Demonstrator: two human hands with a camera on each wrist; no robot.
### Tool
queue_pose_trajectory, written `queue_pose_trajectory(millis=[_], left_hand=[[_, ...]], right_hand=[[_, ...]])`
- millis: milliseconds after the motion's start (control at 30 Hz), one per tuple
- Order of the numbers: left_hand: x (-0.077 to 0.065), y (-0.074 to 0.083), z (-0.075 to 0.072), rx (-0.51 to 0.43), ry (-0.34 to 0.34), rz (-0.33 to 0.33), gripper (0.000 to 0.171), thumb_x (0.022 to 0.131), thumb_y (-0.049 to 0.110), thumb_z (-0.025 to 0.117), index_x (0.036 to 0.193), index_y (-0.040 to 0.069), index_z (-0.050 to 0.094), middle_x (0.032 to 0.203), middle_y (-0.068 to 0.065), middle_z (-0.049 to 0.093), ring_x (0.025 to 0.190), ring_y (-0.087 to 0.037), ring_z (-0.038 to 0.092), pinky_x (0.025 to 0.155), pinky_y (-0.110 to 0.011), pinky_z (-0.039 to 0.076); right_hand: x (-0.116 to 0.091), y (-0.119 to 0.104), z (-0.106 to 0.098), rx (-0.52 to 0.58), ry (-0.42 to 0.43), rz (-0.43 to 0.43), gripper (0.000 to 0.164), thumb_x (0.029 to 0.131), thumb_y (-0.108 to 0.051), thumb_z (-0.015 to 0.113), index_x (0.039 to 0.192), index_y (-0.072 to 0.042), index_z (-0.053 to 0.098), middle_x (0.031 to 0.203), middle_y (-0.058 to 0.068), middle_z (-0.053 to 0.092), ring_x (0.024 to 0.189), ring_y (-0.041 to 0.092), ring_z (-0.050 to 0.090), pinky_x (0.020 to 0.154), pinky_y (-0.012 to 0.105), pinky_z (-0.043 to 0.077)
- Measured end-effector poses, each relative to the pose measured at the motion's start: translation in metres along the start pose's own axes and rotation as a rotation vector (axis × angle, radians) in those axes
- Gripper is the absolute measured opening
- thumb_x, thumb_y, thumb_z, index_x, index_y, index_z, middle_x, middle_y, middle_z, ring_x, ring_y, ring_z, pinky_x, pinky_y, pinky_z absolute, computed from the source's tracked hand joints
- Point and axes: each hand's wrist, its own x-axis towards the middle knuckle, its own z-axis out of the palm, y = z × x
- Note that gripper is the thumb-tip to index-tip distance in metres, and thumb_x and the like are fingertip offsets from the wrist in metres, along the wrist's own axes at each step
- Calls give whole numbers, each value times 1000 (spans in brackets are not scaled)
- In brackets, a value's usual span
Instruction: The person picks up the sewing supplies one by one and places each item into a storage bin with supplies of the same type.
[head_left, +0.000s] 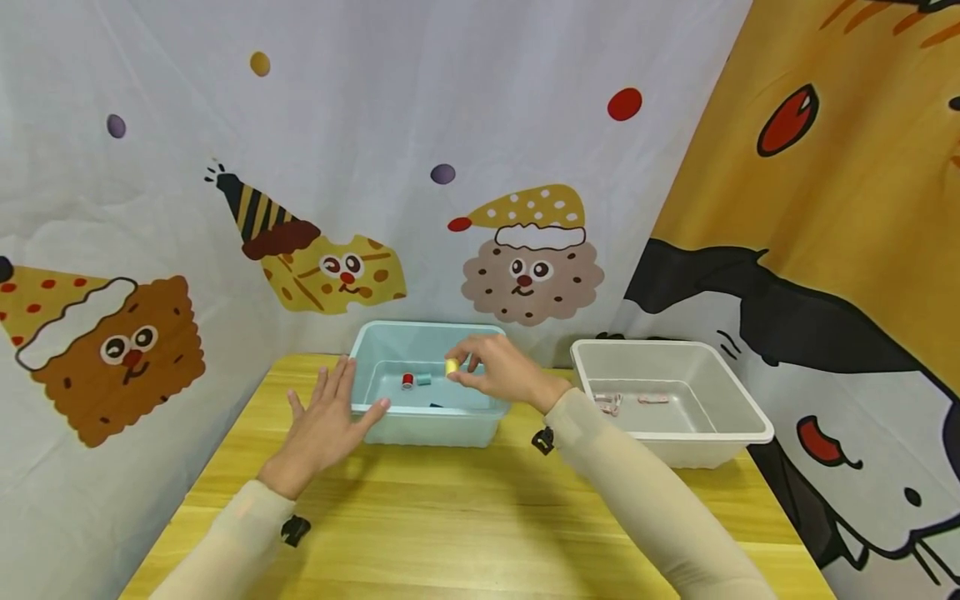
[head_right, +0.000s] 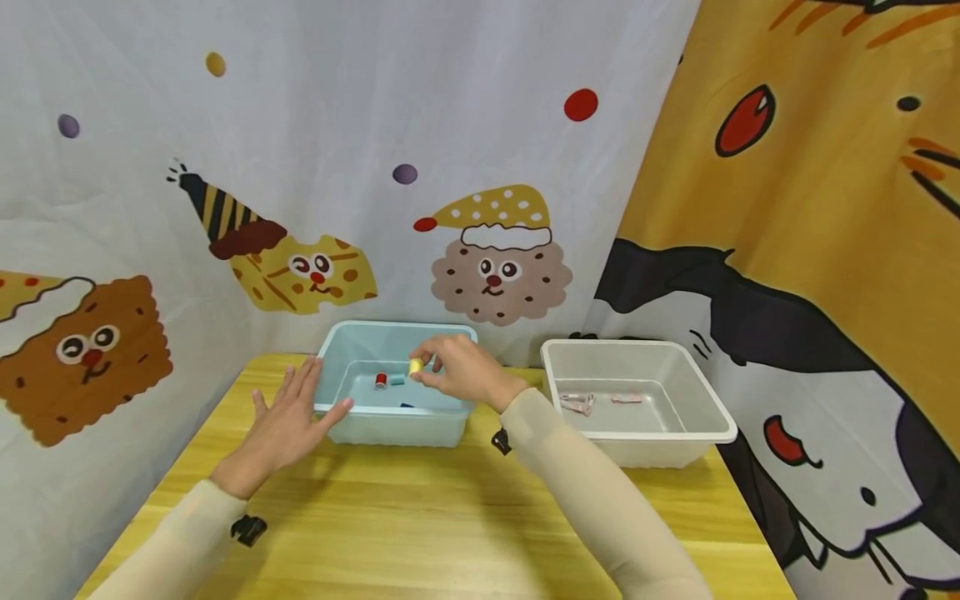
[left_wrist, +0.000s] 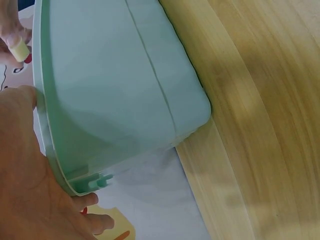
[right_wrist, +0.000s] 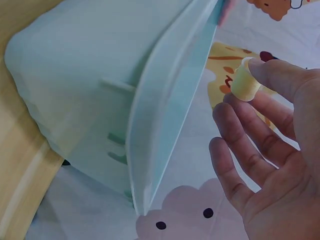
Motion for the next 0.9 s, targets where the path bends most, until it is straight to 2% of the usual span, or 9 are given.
queue_pose_trajectory(millis=[233, 500, 733, 900], left_hand=[[1, 0, 0, 4, 0, -1, 114, 114, 81, 47, 187, 2, 10, 197, -23, 6, 181, -60, 4, 127, -101, -7], [1, 2, -1, 0, -3, -5, 114, 114, 81, 48, 187, 3, 10, 197, -24, 6, 181, -60, 3, 127, -100, -7], [-2, 2, 2, -5, -7, -9, 113, 115, 80, 48, 187, 2, 10, 197, -23, 7, 181, -60, 3, 126, -101, -7], [-1, 2, -1, -6, -1, -8, 111, 115, 77, 51, 187, 2, 11, 197, -23, 6, 181, -59, 3, 126, -101, -7]], right_hand=[[18, 10, -3, 5, -27, 25, 32, 110, -26, 85, 137, -9, 84, 121, 6, 87, 100, 17, 84, 91, 40, 72], [38, 14, -7, 6, -36, 60, 33, 111, -26, 84, 139, -7, 84, 122, 7, 89, 105, 21, 85, 93, 33, 70], [48, 17, -3, 17, -46, 114, 35, 111, -26, 84, 141, -7, 83, 122, 8, 88, 105, 22, 85, 93, 35, 71], [56, 21, -1, 26, -36, 138, 31, 110, -25, 85, 136, -7, 85, 119, 8, 89, 101, 22, 85, 93, 38, 71]])
